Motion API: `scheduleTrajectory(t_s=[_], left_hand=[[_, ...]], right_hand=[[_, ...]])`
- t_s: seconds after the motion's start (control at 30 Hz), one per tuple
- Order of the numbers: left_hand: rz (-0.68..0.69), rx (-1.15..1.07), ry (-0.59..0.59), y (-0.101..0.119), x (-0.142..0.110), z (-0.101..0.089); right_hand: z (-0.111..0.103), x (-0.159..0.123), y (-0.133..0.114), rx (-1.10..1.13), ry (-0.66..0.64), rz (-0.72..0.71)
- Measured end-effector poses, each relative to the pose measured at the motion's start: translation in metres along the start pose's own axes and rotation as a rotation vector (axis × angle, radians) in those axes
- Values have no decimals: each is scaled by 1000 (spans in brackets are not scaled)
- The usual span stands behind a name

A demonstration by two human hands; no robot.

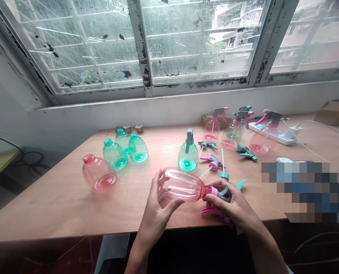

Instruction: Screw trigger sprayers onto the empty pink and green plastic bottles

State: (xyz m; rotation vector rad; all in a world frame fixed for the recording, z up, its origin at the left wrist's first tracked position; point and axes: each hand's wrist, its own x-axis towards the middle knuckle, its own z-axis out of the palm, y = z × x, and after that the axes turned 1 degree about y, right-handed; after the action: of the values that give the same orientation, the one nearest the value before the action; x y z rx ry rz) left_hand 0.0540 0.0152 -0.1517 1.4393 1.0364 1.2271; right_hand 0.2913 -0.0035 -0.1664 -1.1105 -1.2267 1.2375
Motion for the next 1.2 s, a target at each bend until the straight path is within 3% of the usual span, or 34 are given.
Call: scheduleTrajectory(t_s=[0.47, 0.7, 1.0, 1.2], left_hand=[[122, 127, -141, -3, -3, -5], [71, 144, -81, -4, -4, -4], [156, 172, -90, -7, -2, -4], [119, 148, -103, -4, -4, -4]], right_hand=[[-2, 1, 5, 92, 29, -24], [-4, 3, 6, 31, -43, -41], [-6, 2, 7, 131, 0, -46], [-4, 3, 5, 85, 0, -40]])
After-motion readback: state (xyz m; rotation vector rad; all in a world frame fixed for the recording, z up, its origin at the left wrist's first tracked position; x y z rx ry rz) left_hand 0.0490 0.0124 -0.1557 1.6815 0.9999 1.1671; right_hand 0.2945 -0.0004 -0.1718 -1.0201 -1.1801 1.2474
